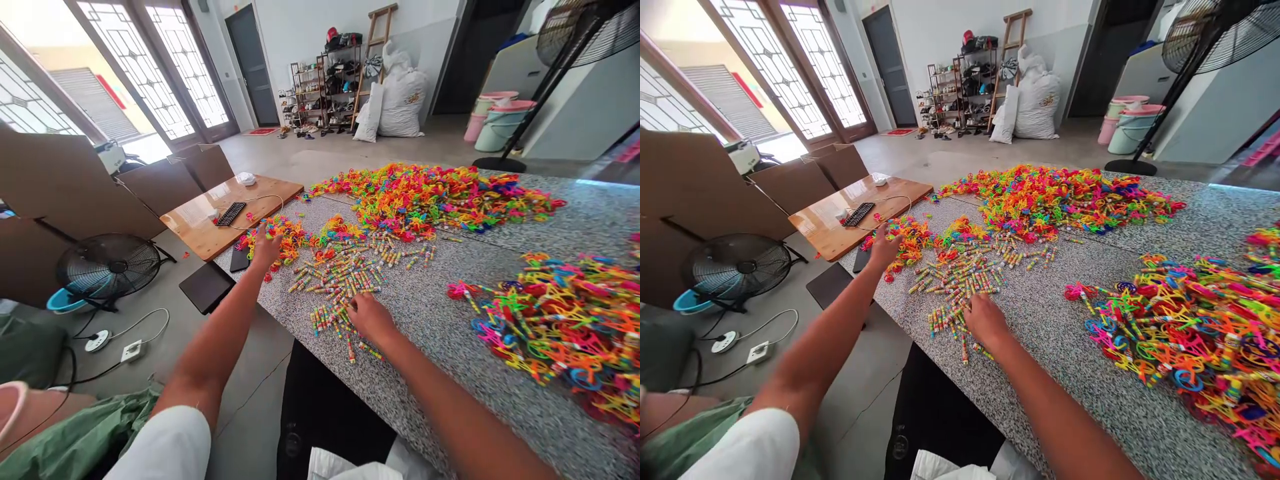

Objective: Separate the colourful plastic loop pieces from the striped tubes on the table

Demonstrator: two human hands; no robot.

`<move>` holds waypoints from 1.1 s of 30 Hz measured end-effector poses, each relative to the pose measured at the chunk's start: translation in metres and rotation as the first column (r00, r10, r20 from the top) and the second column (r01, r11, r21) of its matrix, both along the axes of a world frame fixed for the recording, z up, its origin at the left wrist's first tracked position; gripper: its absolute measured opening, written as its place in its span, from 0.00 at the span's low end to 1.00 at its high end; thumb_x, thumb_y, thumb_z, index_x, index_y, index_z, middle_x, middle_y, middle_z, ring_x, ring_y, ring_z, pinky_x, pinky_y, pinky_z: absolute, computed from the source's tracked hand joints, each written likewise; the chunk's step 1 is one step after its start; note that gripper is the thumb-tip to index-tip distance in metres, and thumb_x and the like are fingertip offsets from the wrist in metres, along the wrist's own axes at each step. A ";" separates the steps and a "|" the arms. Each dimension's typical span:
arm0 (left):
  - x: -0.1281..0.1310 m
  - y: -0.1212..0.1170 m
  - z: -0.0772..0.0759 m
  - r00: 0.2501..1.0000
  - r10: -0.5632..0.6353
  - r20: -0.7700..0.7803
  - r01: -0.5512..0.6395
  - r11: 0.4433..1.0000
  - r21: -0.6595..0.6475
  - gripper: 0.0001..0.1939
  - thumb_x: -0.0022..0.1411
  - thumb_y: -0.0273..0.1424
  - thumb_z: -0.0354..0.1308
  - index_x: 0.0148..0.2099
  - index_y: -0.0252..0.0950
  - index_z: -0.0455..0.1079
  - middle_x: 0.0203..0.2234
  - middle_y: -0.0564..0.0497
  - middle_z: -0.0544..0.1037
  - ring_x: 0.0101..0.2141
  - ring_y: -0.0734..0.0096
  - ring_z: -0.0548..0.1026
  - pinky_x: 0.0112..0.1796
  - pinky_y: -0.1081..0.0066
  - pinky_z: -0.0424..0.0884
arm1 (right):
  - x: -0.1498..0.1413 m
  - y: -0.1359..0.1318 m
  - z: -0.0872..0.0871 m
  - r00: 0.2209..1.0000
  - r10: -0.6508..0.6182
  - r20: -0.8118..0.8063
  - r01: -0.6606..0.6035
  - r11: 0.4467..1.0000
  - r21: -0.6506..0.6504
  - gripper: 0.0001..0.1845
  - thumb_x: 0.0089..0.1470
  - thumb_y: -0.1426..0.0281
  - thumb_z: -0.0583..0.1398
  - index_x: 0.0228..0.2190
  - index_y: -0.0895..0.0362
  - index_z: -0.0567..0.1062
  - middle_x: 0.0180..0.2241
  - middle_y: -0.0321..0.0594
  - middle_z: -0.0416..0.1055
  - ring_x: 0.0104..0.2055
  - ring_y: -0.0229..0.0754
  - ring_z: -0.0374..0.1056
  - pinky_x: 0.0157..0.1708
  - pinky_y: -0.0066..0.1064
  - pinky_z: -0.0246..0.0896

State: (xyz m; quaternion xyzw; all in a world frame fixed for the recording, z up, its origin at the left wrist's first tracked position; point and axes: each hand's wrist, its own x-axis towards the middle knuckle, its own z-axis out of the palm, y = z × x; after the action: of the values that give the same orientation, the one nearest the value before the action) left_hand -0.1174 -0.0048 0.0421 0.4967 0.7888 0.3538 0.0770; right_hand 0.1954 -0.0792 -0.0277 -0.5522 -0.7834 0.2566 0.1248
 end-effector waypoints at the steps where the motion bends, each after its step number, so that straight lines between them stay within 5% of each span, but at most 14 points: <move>1: -0.002 0.009 -0.001 0.992 -0.038 -0.124 0.029 0.996 -0.079 0.25 0.67 0.32 0.55 0.64 0.34 0.63 0.56 0.37 0.73 0.52 0.58 0.74 0.56 0.58 0.68 | -0.003 -0.001 -0.002 0.999 0.004 0.047 -0.004 1.000 0.017 0.09 0.60 0.68 0.59 0.39 0.57 0.77 0.44 0.50 0.75 0.42 0.46 0.72 0.41 0.32 0.61; 6: 0.046 0.036 -0.039 0.905 -0.371 -0.208 0.275 0.883 -0.380 0.20 0.59 0.43 0.64 0.50 0.38 0.77 0.49 0.43 0.78 0.49 0.57 0.75 0.50 0.65 0.70 | -0.002 0.005 -0.007 0.998 -0.046 0.047 0.047 0.999 -0.022 0.09 0.59 0.65 0.60 0.34 0.57 0.77 0.39 0.48 0.76 0.39 0.46 0.71 0.37 0.32 0.59; 11: 0.084 0.050 -0.066 0.875 -0.418 -0.244 0.285 0.852 -0.440 0.18 0.58 0.41 0.63 0.48 0.39 0.77 0.47 0.42 0.78 0.49 0.54 0.74 0.49 0.64 0.68 | 0.037 0.012 -0.014 0.978 -0.087 -0.192 0.087 0.996 -0.007 0.15 0.60 0.62 0.57 0.30 0.56 0.79 0.34 0.43 0.77 0.37 0.45 0.72 0.39 0.33 0.60; 18: 0.076 0.033 -0.060 0.853 -0.459 -0.248 0.333 0.845 -0.419 0.12 0.61 0.36 0.60 0.46 0.39 0.75 0.45 0.44 0.79 0.46 0.59 0.75 0.48 0.66 0.68 | 0.080 -0.001 -0.015 0.787 -0.357 -0.503 0.199 0.919 -0.340 0.20 0.54 0.51 0.59 0.35 0.55 0.79 0.23 0.35 0.72 0.23 0.42 0.68 0.22 0.31 0.62; 21: 0.076 0.021 -0.055 0.876 -0.437 -0.205 0.351 0.868 -0.352 0.15 0.61 0.34 0.59 0.51 0.39 0.72 0.45 0.45 0.78 0.46 0.61 0.75 0.49 0.66 0.68 | 0.081 -0.007 -0.011 0.740 -0.377 -0.557 0.207 0.916 -0.344 0.21 0.53 0.51 0.60 0.35 0.55 0.79 0.22 0.33 0.69 0.22 0.41 0.66 0.21 0.31 0.63; 26: 0.090 0.001 -0.044 0.935 -0.334 0.124 0.352 0.916 -0.192 0.15 0.66 0.31 0.49 0.50 0.36 0.72 0.35 0.48 0.79 0.35 0.68 0.76 0.36 0.70 0.73 | 0.073 -0.015 0.007 0.695 -0.327 -0.640 0.167 0.940 -0.298 0.22 0.56 0.50 0.59 0.37 0.55 0.79 0.21 0.33 0.70 0.22 0.40 0.67 0.22 0.31 0.65; 28: 0.106 -0.014 -0.039 0.846 -0.389 0.365 0.451 0.887 -0.101 0.15 0.66 0.34 0.50 0.51 0.36 0.72 0.37 0.48 0.78 0.33 0.71 0.77 0.33 0.72 0.74 | 0.068 -0.017 0.017 0.651 -0.296 -0.699 0.122 0.950 -0.288 0.22 0.57 0.50 0.59 0.41 0.55 0.78 0.25 0.36 0.74 0.23 0.40 0.69 0.24 0.30 0.66; 30: 0.128 -0.033 -0.035 0.646 -0.426 0.633 0.526 0.850 0.036 0.16 0.63 0.38 0.56 0.50 0.37 0.71 0.38 0.48 0.78 0.34 0.71 0.78 0.31 0.73 0.74 | 0.062 -0.020 0.026 0.598 -0.271 -0.754 0.083 0.957 -0.279 0.22 0.56 0.51 0.61 0.44 0.55 0.77 0.28 0.36 0.75 0.23 0.38 0.68 0.23 0.29 0.66; 33: 0.164 -0.061 -0.027 0.443 -0.426 0.789 0.557 0.820 0.129 0.21 0.59 0.42 0.62 0.52 0.39 0.70 0.37 0.49 0.77 0.35 0.69 0.79 0.30 0.74 0.74 | 0.056 -0.024 0.036 0.528 -0.261 -0.808 0.034 0.957 -0.287 0.21 0.55 0.52 0.63 0.42 0.55 0.75 0.27 0.34 0.74 0.22 0.37 0.67 0.22 0.29 0.65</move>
State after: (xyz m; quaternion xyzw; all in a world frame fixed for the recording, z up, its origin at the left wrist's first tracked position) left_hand 0.0462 -0.0657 0.0152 0.4878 0.5158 0.4369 0.5524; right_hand 0.2514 -0.1036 0.0087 -0.4370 -0.5412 0.5688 0.4389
